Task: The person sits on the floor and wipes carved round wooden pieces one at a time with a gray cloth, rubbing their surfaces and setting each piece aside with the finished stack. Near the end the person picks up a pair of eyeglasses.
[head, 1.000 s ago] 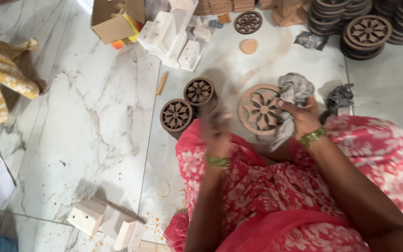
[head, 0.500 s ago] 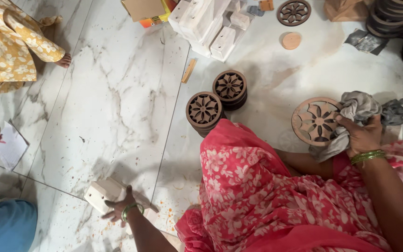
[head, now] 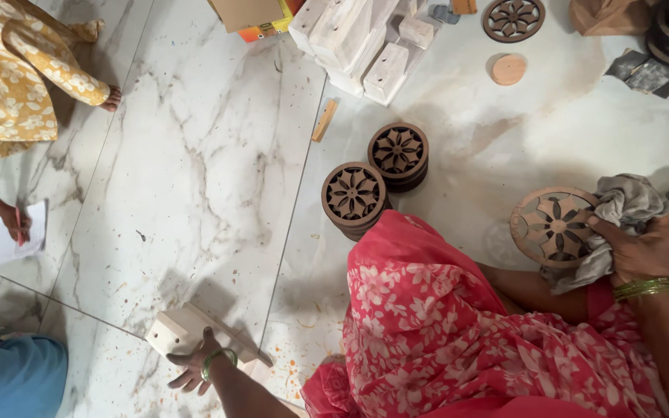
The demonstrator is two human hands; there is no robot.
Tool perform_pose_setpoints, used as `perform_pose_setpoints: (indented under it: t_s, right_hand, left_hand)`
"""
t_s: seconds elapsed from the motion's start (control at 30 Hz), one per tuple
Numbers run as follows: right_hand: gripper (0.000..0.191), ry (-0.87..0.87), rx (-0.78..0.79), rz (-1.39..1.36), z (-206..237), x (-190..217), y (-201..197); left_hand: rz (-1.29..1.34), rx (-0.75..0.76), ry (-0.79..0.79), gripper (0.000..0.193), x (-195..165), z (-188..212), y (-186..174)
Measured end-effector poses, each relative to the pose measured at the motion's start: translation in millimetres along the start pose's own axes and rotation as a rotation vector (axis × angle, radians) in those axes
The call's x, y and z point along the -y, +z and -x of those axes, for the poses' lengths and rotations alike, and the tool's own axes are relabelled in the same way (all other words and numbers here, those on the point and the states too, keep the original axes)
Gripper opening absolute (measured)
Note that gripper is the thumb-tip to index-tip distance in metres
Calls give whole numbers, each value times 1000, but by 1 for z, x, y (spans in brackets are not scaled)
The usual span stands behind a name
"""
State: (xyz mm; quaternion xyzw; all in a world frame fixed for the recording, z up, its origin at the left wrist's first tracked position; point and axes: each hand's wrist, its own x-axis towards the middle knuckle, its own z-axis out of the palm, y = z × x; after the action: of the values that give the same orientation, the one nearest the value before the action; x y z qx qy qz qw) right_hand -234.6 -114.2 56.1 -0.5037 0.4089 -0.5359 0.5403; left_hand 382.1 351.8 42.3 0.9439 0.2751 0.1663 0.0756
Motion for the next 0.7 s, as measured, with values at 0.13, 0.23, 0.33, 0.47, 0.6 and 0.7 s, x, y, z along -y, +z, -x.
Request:
perform_pose_setpoints:
  t_s: [0.13, 0.23, 0.33, 0.47, 0.6, 0.7]
  right_hand:
    - [45, 6, 26, 99, 2, -2, 0]
    - [47, 30, -13, 123, 3, -4, 1]
    - [41, 64, -22, 138, 4, -6, 2]
    - [36, -31, 63, 348, 3, -7, 1]
    - [35, -53, 103, 327, 1, -8, -3]
    - [33, -73, 133, 375, -1, -10, -5]
  left_hand:
    - [343, 385, -139, 101, 7, -10, 0]
    - [354, 310, -107, 91, 4, -9, 5]
    - [290, 259, -64, 85, -4, -1, 12]
    - [340, 388, 96, 86, -28, 26, 21]
    - [626, 506, 253, 88, -84, 87, 29]
    - [730, 529, 487, 83, -130, 145, 26]
